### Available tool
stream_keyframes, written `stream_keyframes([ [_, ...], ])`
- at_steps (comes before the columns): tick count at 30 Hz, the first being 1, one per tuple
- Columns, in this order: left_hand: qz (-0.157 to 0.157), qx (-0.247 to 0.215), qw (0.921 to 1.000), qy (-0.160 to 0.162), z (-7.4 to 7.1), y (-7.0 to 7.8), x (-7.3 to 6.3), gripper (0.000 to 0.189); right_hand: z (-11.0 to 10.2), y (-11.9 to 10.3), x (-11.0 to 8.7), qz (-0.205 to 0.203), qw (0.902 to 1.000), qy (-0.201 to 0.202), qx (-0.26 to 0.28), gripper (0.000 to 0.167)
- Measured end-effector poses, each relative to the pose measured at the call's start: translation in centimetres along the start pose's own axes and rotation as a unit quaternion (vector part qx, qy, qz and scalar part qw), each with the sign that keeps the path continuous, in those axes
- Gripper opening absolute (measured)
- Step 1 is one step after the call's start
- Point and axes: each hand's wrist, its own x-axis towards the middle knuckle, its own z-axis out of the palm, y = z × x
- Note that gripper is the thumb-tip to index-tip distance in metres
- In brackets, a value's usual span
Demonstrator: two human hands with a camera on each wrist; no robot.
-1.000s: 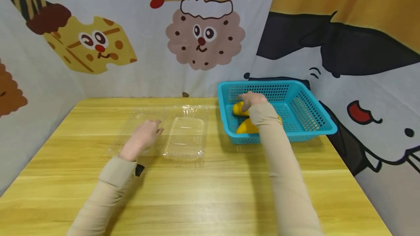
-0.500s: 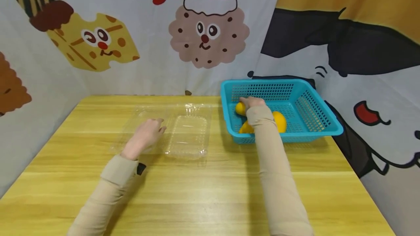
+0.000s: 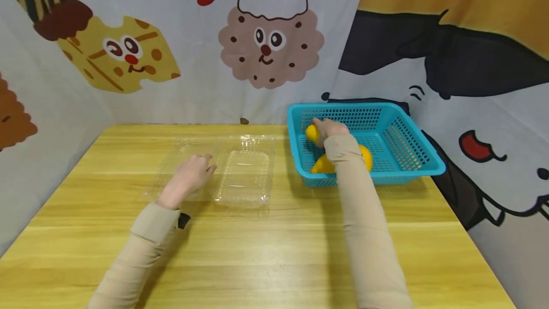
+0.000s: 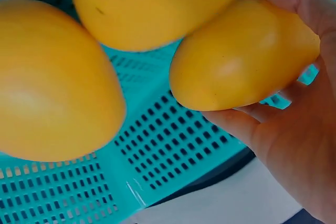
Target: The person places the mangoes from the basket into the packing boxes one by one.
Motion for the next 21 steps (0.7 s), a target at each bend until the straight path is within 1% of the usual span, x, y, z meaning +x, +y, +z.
stream_keyframes([
  [5,0.002,-0.003,1.0000,0.008,0.2,-0.2,0.1,0.042,-1.3,-0.1,-0.5,-0.025,0.9993,0.019,0.022,0.075],
  [10,0.001,-0.002,1.0000,0.009,0.3,-0.3,0.1,0.043,-2.5,-0.6,-1.2,-0.043,0.9982,0.023,0.034,0.076],
  [14,0.001,-0.002,1.0000,0.009,0.2,-0.3,0.0,0.041,-3.1,-1.1,-1.7,-0.048,0.9979,0.027,0.034,0.077],
  [18,0.002,-0.002,0.9999,0.010,0.2,-0.3,-0.1,0.039,-3.7,-1.8,-2.5,-0.056,0.9972,0.041,0.029,0.077],
  [21,0.002,-0.004,0.9999,0.010,0.2,-0.2,-0.1,0.039,-4.2,-2.7,-2.9,-0.070,0.9957,0.054,0.026,0.076],
])
